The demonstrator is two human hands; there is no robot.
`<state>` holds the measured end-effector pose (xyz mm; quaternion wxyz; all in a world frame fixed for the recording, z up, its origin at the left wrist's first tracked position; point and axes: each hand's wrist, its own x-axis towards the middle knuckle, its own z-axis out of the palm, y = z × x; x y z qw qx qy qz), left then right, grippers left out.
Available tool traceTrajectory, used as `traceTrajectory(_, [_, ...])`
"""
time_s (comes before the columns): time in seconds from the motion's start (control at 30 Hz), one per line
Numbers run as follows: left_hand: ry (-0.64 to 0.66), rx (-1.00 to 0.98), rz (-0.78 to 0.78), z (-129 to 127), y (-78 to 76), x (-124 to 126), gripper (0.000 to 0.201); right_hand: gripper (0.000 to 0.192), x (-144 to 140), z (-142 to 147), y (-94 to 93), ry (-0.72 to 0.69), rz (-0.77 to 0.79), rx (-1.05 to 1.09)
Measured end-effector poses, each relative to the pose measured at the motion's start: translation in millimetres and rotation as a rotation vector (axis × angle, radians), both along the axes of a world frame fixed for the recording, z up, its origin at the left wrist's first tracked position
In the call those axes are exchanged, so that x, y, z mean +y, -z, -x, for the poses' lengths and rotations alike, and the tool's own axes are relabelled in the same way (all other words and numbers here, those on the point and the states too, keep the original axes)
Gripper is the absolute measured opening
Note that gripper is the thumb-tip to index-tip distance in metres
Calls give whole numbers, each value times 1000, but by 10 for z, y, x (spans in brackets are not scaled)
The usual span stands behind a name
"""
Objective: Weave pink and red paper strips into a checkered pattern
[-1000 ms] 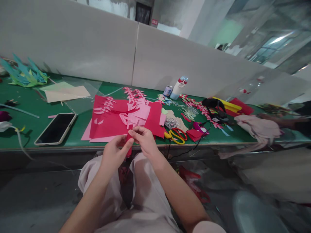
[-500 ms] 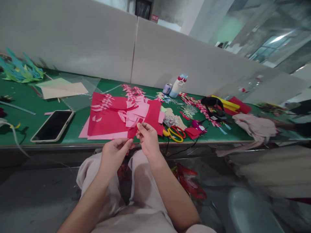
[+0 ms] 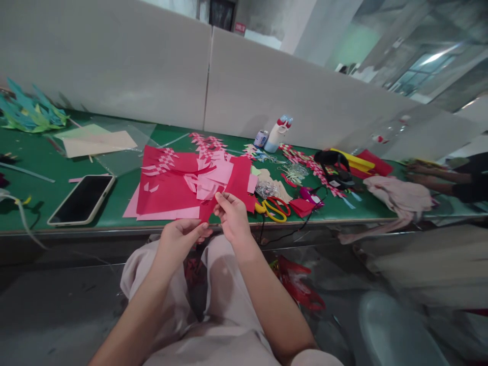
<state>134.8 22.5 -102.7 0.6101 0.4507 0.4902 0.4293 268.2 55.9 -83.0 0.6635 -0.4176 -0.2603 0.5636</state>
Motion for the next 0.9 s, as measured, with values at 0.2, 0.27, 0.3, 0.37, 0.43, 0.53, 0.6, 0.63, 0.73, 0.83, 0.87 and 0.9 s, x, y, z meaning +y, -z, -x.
traceTrajectory(0.2, [-20,-51,66,12,-50,5,42,26,2,8,-2,13,6,12])
traceTrajectory(0.27, [-20,-76,84,16,-59,7,42,26,5,5,11,15,5,5])
traceTrajectory(0.3, [-17,-88,89,16,-58,8,42,26,8,1,20,11,5,1])
traceTrajectory(0.37, [-9,-100,87,13,-46,13,42,27,15,-10,40,6,3,-2])
traceTrajectory(0.43, [-12,-99,72,5,-26,21,42,27,22,-22,56,5,2,0])
traceTrajectory(0.53, [-9,-85,55,-1,8,37,42,28,31,-34,69,8,2,11])
traceTrajectory(0.6, [1,-84,45,4,32,47,42,28,33,-40,75,21,9,20])
traceTrajectory(0.63, [11,-80,38,9,44,52,42,27,33,-44,81,26,14,22])
traceTrajectory(0.73, [31,-42,16,31,70,66,44,26,32,-68,112,28,27,9])
traceTrajectory(0.83, [24,-4,17,69,68,78,46,25,50,-124,161,12,28,-41])
traceTrajectory(0.87, [16,5,21,90,61,82,46,23,64,-151,176,4,27,-73])
traceTrajectory(0.9, [12,16,24,116,54,86,45,22,82,-179,189,-7,27,-113])
